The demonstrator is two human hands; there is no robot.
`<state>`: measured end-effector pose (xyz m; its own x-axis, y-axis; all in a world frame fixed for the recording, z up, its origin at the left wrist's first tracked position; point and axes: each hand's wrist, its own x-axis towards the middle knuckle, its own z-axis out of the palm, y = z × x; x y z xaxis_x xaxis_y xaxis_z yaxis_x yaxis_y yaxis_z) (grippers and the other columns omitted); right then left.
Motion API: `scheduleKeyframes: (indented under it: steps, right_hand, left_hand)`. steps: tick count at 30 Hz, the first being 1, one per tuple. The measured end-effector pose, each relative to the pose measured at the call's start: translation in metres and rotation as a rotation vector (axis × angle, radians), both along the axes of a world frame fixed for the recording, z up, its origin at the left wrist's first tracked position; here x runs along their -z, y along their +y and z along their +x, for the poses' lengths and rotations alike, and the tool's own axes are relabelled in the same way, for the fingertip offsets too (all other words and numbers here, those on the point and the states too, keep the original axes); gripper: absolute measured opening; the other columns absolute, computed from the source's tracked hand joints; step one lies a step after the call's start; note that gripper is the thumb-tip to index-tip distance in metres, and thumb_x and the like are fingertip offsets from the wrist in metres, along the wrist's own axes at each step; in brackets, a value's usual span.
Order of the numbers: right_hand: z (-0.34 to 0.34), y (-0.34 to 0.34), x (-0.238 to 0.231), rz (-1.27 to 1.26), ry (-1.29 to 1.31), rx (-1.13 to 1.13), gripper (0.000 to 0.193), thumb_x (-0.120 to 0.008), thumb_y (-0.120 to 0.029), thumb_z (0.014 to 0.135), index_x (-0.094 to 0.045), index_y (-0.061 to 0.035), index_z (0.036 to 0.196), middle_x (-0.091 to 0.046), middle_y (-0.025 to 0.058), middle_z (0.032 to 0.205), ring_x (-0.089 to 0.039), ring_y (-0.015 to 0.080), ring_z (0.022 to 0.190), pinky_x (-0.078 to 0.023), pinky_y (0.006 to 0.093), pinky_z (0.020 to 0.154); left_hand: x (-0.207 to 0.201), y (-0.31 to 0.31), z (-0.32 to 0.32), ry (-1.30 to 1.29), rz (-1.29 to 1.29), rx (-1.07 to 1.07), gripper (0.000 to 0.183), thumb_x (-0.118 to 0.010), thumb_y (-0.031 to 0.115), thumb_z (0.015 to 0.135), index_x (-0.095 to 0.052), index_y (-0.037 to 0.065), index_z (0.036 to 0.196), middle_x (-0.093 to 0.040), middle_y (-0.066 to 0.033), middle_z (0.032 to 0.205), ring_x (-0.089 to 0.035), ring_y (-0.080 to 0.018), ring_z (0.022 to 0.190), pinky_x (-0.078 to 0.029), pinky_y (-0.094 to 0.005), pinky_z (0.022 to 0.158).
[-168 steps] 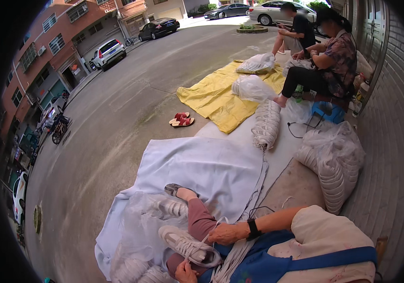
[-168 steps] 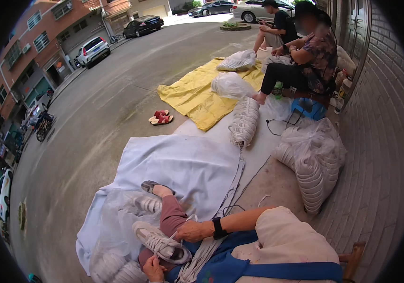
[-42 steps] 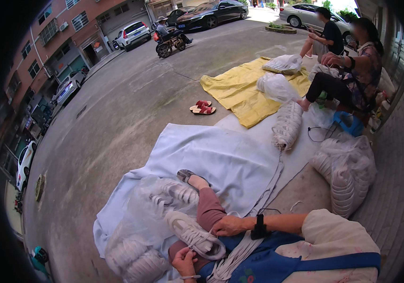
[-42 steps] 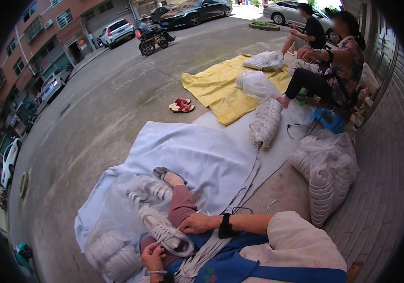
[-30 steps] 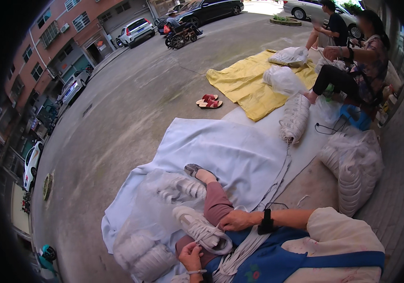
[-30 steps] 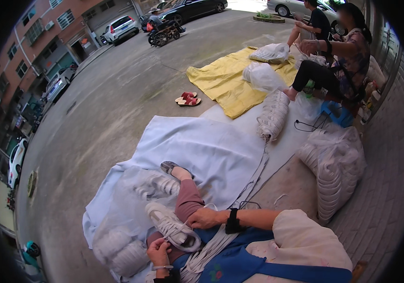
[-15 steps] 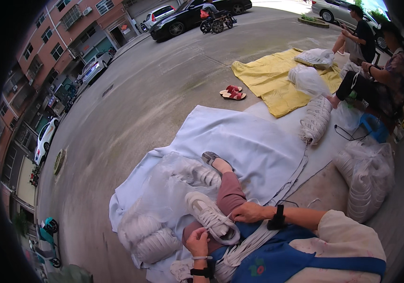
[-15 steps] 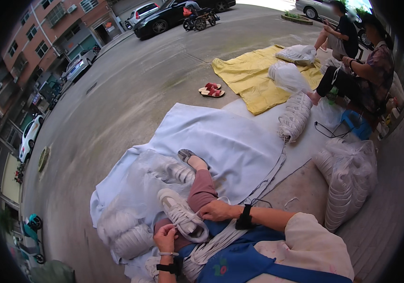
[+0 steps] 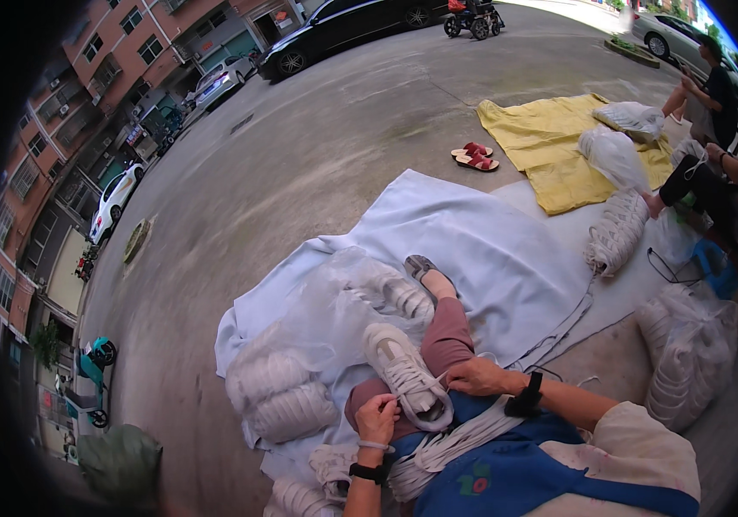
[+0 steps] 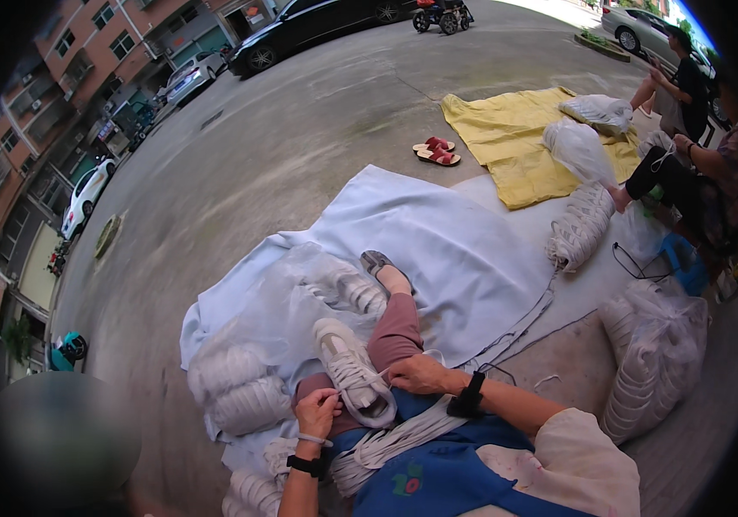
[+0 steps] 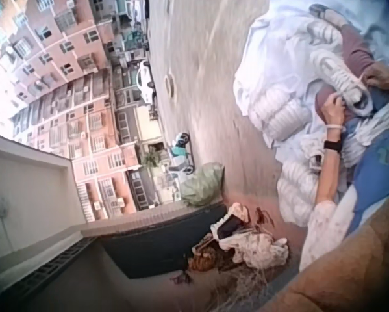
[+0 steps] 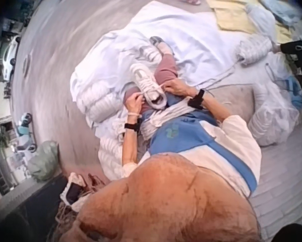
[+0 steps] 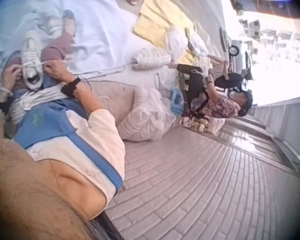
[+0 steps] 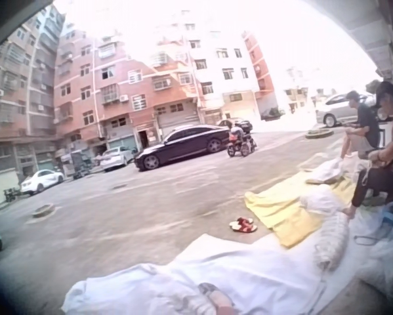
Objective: Lacing white sneakers while sitting outdoors in a group.
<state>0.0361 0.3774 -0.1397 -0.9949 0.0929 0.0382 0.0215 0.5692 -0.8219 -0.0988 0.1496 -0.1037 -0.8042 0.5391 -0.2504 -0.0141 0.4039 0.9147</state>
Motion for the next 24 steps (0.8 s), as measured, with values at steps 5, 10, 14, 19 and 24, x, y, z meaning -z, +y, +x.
scheduleKeyframes:
  steps: [5, 10, 14, 19, 24]
  right_hand:
    - [0.005, -0.005, -0.005, 0.016, -0.013, -0.006, 0.015, -0.058, -0.020, 0.082, -0.065, -0.0067, 0.085, -0.065, 0.0157, 0.077, -0.062, 0.0345, 0.072, -0.048, 0.0420, 0.066]
    - [0.005, -0.002, -0.009, 0.010, -0.073, -0.010, 0.015, -0.060, -0.020, 0.084, -0.066, -0.0075, 0.091, -0.065, 0.0147, 0.080, -0.063, 0.0336, 0.075, -0.049, 0.0402, 0.068]
    - [-0.003, -0.005, -0.027, -0.117, -0.031, 0.050, 0.016, -0.059, -0.019, 0.083, -0.063, -0.0033, 0.084, -0.064, 0.0151, 0.077, -0.061, 0.0335, 0.070, -0.048, 0.0375, 0.065]
    - [-0.011, -0.005, -0.021, -0.006, 0.058, 0.047, 0.013, -0.059, -0.014, 0.082, -0.063, -0.0017, 0.082, -0.060, 0.0142, 0.077, -0.059, 0.0299, 0.073, -0.046, 0.0355, 0.066]
    - [-0.014, -0.019, -0.040, -0.105, 0.078, 0.075, 0.011, -0.061, -0.012, 0.081, -0.063, -0.0008, 0.081, -0.057, 0.0129, 0.076, -0.057, 0.0279, 0.074, -0.045, 0.0348, 0.067]
  left_hand:
    - [0.008, -0.005, 0.001, -0.062, -0.001, -0.057, 0.013, -0.061, 0.004, 0.084, -0.067, -0.004, 0.092, -0.068, -0.0078, 0.077, -0.065, -0.0125, 0.065, -0.054, -0.0237, 0.060]
    - [0.014, -0.004, -0.001, -0.078, 0.011, -0.045, 0.013, -0.062, 0.002, 0.082, -0.068, -0.004, 0.091, -0.068, -0.0068, 0.077, -0.064, -0.0106, 0.065, -0.053, -0.0227, 0.061]
    - [0.008, 0.001, -0.005, -0.032, 0.002, -0.043, 0.013, -0.062, 0.003, 0.081, -0.067, -0.003, 0.091, -0.068, -0.0073, 0.076, -0.065, -0.0115, 0.066, -0.053, -0.0235, 0.061]
    - [0.000, 0.007, -0.008, -0.068, -0.043, -0.051, 0.014, -0.061, 0.003, 0.082, -0.067, -0.003, 0.093, -0.068, -0.0082, 0.077, -0.065, -0.0119, 0.068, -0.055, -0.0242, 0.062]
    - [0.004, 0.002, -0.007, -0.170, -0.033, -0.063, 0.013, -0.062, 0.001, 0.085, -0.065, -0.003, 0.097, -0.067, -0.0063, 0.085, -0.064, -0.0110, 0.074, -0.055, -0.0221, 0.064]
